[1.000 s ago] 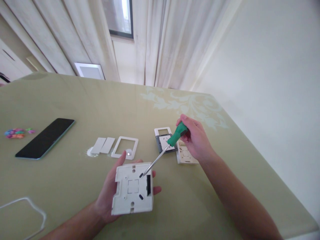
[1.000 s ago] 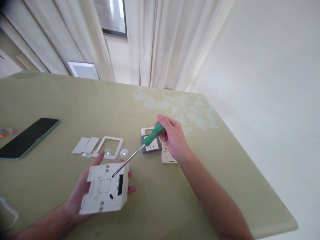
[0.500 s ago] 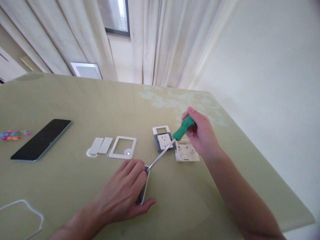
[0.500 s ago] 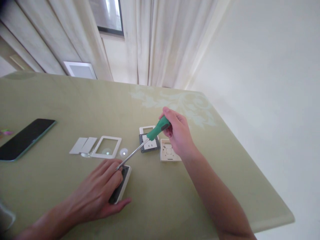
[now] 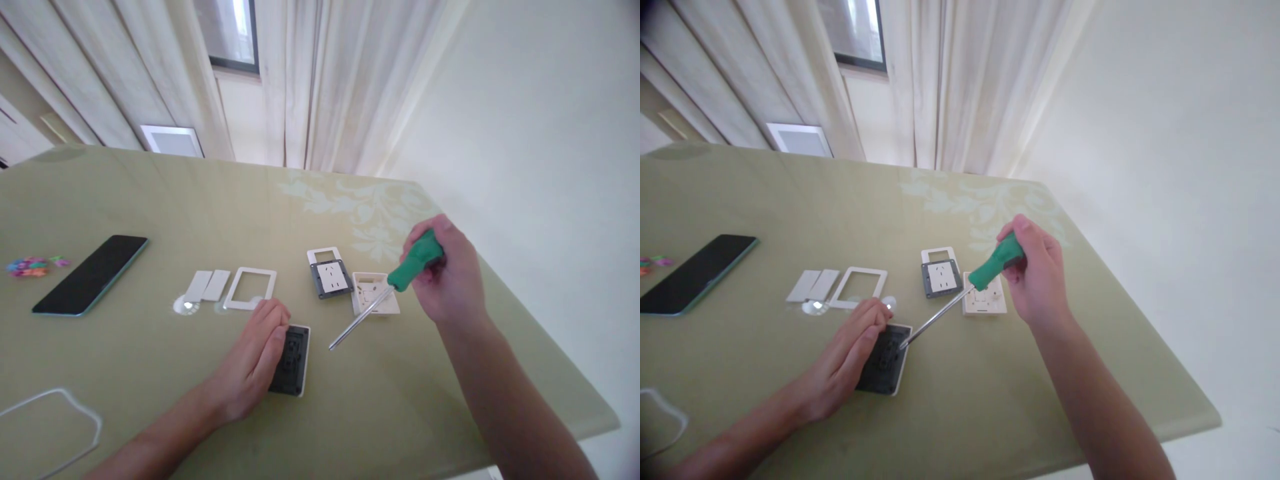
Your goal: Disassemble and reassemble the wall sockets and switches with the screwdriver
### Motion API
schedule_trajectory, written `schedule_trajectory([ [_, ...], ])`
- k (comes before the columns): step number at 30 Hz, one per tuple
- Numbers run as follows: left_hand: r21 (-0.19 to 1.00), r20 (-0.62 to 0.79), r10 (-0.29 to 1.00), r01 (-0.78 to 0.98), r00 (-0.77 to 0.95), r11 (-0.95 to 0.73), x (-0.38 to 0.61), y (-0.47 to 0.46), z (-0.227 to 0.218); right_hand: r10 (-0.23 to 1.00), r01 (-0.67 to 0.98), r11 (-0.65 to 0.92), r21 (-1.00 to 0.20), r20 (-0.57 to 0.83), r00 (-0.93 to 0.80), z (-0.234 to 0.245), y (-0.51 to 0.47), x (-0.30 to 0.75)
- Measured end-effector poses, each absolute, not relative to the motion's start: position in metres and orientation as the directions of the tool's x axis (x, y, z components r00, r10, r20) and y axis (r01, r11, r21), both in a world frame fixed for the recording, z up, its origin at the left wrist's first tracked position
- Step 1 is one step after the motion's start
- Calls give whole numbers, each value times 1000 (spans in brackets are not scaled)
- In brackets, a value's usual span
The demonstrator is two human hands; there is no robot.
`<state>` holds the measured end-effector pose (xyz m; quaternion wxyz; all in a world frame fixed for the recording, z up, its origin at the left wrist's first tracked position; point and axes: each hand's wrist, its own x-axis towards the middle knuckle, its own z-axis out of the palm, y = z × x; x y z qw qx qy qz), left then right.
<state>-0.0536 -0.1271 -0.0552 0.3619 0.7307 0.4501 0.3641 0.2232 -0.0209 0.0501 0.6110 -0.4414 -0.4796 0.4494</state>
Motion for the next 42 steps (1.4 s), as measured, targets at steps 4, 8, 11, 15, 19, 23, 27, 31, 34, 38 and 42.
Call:
schedule_trajectory([
  [4,916,177,952,312,248,-252,-38,-138,-60,970,-142,132,-981,99,223,19,-35,238],
  [8,953,149,969,233,196,-194,-41,-142,-66,945,-198,80,-977,11,327,-15,-45,251],
  [11,944,211,974,243,85,-225,-54,-137,-69,939,-216,58,-975,-20,343,-26,-49,255],
  [15,932,196,973,285,122,-223,-65,-130,-64,954,-216,26,-976,-40,298,-28,-51,255],
  [19,908,160,970,357,184,-218,-59,-134,-52,953,-198,-1,-980,-60,296,-29,-53,252],
  [23,843,194,939,442,286,-308,-56,-138,-51,949,-177,-23,-984,-78,305,-30,-54,251],
  [27,789,167,877,473,451,-393,-64,-134,-55,951,-162,-16,-987,-66,302,-28,-54,253],
  [31,792,164,884,476,437,-382,-65,-129,-55,950,-155,-18,-988,-65,305,-28,-55,254],
  [34,791,220,890,461,399,-403,-60,-128,-56,950,-154,-23,-988,-69,304,-29,-56,254],
  [38,780,346,870,408,351,-475,-59,-127,-61,954,-148,-18,-989,-61,293,-32,-55,254],
  [42,718,475,771,320,425,-619,-62,-122,-60,957,-146,-2,-989,-44,285,-32,-55,254],
])
